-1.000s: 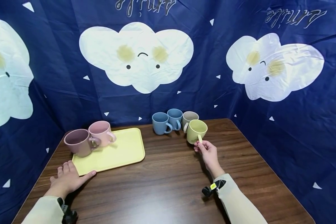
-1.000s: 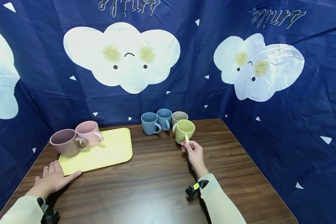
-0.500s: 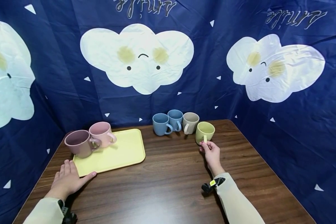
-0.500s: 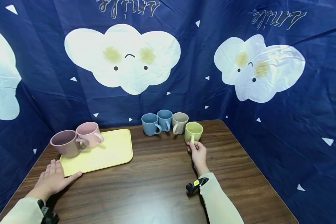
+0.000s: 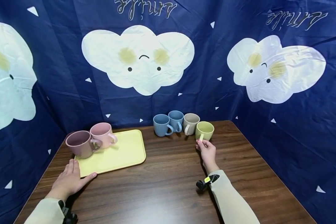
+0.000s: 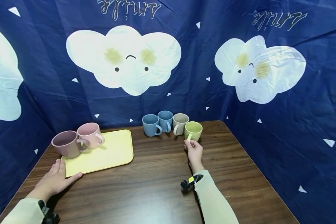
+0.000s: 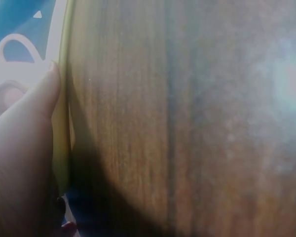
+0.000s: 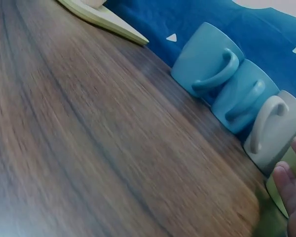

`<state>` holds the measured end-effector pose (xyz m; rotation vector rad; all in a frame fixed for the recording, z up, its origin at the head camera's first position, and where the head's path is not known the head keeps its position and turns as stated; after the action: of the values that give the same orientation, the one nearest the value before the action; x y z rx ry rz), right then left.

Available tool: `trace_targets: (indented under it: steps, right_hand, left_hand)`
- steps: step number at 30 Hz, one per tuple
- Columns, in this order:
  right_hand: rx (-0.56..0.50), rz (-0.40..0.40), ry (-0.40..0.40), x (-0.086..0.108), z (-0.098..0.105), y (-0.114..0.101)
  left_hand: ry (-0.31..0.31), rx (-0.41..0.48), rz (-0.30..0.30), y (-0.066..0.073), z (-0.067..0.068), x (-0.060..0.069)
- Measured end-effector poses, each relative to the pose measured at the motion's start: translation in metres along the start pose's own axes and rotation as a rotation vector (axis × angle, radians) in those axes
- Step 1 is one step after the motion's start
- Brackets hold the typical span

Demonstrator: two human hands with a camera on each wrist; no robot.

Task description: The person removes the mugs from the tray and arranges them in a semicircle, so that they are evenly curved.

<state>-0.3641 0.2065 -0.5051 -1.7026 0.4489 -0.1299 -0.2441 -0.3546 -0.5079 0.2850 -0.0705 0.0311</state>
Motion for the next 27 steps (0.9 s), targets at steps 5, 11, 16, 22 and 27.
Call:
trace_targets:
  steps: [5,11,16,22,27]
  right_hand:
    - [0.004,-0.003,0.001,0.0,-0.009,0.001]
    - [0.017,-0.011,-0.032,-0.004,-0.021,0.004]
    - [0.027,-0.02,-0.05,-0.007,-0.032,0.004]
    - [0.019,-0.018,-0.049,-0.008,-0.039,0.005]
    - [0.021,-0.03,-0.045,-0.011,-0.041,0.007]
  left_hand:
    - [-0.009,0.01,0.003,-0.001,-0.001,-0.002]
    - [-0.007,0.003,0.009,-0.002,-0.002,-0.003]
    - [-0.004,0.002,0.01,-0.002,-0.001,-0.003]
    - [0.018,0.003,-0.005,0.0,-0.001,0.0]
    - [0.023,0.002,-0.009,0.001,0.0,0.0]
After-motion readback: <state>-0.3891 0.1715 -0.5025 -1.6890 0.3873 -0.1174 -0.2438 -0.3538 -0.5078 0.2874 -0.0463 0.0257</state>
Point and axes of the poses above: each hand's wrist, its own x-axis away from the middle knuckle, its own z-axis out of the back of the hand, y = z × x, the point moved 2 cm from there along -x, towards the middle knuckle
